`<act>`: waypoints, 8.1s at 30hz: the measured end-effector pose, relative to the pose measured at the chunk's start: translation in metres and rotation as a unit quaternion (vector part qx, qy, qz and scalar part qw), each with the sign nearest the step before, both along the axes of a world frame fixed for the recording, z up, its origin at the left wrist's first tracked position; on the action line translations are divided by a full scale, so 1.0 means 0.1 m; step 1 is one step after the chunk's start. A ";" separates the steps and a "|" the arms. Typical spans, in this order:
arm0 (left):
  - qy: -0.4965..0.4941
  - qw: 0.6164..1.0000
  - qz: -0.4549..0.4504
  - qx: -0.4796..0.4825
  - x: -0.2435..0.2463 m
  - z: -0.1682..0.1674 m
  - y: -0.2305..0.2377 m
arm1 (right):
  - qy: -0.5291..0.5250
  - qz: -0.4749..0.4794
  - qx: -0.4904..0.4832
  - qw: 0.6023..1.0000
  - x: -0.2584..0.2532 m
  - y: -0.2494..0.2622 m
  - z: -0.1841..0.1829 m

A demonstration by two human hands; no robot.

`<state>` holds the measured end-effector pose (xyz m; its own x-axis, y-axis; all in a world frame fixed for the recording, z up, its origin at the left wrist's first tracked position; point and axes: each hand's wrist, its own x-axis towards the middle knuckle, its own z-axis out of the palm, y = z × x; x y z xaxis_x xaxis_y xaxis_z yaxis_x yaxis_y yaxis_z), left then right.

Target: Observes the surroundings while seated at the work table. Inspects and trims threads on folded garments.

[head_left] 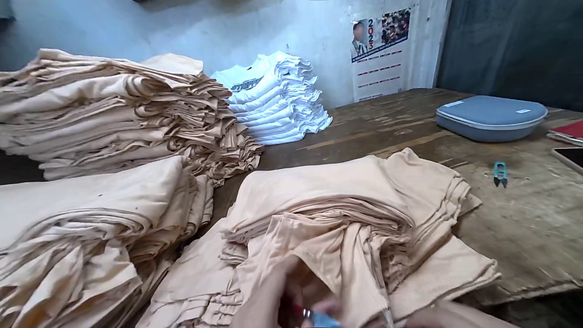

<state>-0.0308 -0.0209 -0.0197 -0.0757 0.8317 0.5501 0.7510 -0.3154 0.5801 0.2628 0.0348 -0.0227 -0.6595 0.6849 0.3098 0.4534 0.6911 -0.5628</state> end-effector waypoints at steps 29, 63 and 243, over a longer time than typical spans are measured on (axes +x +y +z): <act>0.178 0.983 -0.018 0.026 0.39 0.13 0.07 | 0.348 -0.088 0.128 0.924 -0.52 0.01 -0.62; -0.050 0.994 -0.098 -0.025 0.23 0.13 0.13 | 0.431 -0.080 0.081 0.895 -1.02 0.12 -0.42; 0.307 0.939 0.058 0.143 0.64 0.00 -0.08 | 0.311 -0.220 0.139 0.914 -0.65 -0.14 -0.76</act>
<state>0.0330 -0.0293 -0.0193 0.2487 0.6487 0.7193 0.9550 -0.2882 -0.0702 0.1977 0.0209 -0.0986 0.0244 0.6793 0.7335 0.3740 0.6742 -0.6369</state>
